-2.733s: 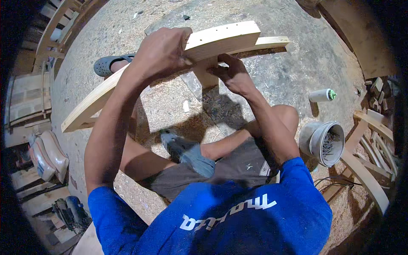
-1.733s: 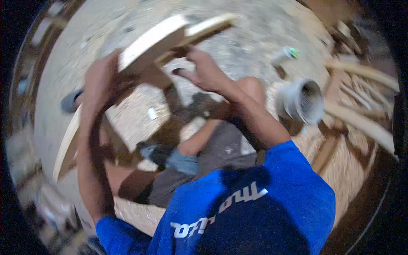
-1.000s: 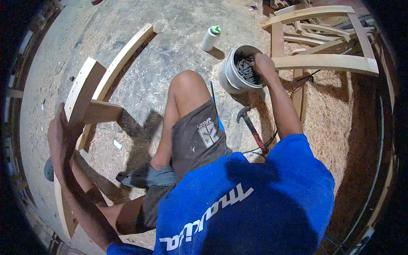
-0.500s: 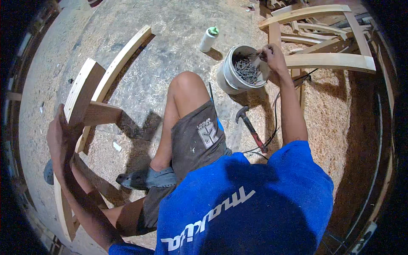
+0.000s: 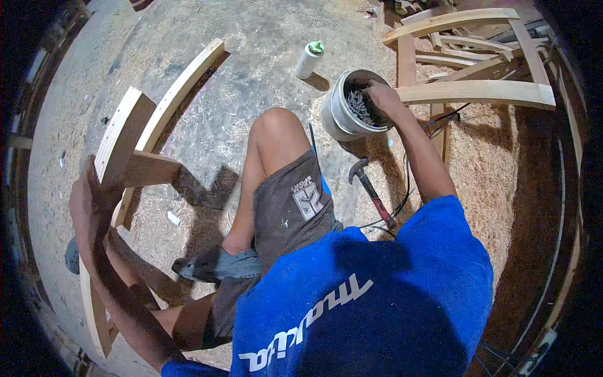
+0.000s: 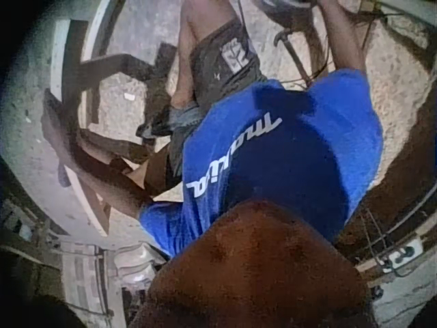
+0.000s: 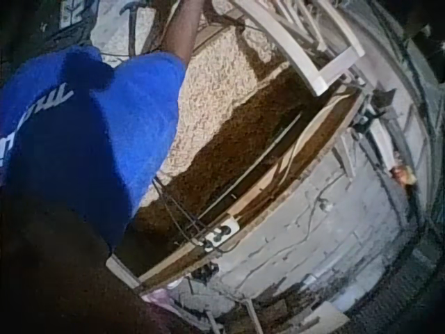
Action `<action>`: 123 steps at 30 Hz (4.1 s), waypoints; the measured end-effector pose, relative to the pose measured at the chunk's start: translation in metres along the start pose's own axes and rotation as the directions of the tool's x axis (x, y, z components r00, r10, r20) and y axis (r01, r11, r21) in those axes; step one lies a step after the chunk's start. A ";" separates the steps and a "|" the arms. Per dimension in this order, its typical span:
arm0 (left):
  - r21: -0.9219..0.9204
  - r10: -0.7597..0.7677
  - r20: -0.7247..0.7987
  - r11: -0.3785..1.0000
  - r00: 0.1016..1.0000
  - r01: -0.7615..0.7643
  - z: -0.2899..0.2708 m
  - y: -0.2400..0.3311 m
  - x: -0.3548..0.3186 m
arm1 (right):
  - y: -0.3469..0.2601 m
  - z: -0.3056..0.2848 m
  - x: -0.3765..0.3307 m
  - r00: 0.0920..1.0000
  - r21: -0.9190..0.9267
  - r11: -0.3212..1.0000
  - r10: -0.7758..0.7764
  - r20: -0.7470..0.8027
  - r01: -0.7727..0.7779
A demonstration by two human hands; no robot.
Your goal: Apply glue to wooden pieces and hammer nails to assemble a rectangular wood frame.
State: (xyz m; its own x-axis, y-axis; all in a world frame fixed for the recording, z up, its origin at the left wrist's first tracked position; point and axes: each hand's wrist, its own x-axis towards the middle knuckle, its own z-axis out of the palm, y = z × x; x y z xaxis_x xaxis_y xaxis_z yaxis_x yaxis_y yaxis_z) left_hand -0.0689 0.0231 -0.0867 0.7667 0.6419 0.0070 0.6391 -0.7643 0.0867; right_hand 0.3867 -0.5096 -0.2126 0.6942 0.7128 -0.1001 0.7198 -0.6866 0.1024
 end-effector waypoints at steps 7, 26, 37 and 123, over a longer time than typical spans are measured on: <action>-0.036 0.021 0.015 0.999 1.000 -0.021 -0.005 0.002 0.000 | 0.015 -0.039 -0.001 0.994 0.006 0.994 -0.111 -0.016 0.111; -0.041 0.156 -0.087 0.986 0.984 -0.160 -0.016 0.016 -0.012 | -0.140 -0.172 0.008 0.955 0.943 0.330 -0.291 0.064 0.038; -0.108 0.114 -0.143 0.986 0.983 -0.130 -0.014 0.011 -0.015 | -0.392 -0.211 0.047 0.801 0.864 0.066 -0.415 -0.432 0.500; -0.129 0.111 -0.138 0.983 0.984 -0.129 -0.014 0.008 -0.011 | -0.467 -0.277 0.084 0.203 -0.257 0.319 -0.897 -0.393 0.912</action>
State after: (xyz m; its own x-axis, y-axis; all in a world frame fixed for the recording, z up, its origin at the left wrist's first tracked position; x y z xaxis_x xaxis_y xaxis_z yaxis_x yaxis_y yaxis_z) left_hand -0.0734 0.0110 -0.0724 0.8172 0.5552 0.1545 0.5214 -0.8265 0.2124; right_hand 0.1080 -0.0897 0.0051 -0.5064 0.8166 0.2771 0.8618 0.4680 0.1958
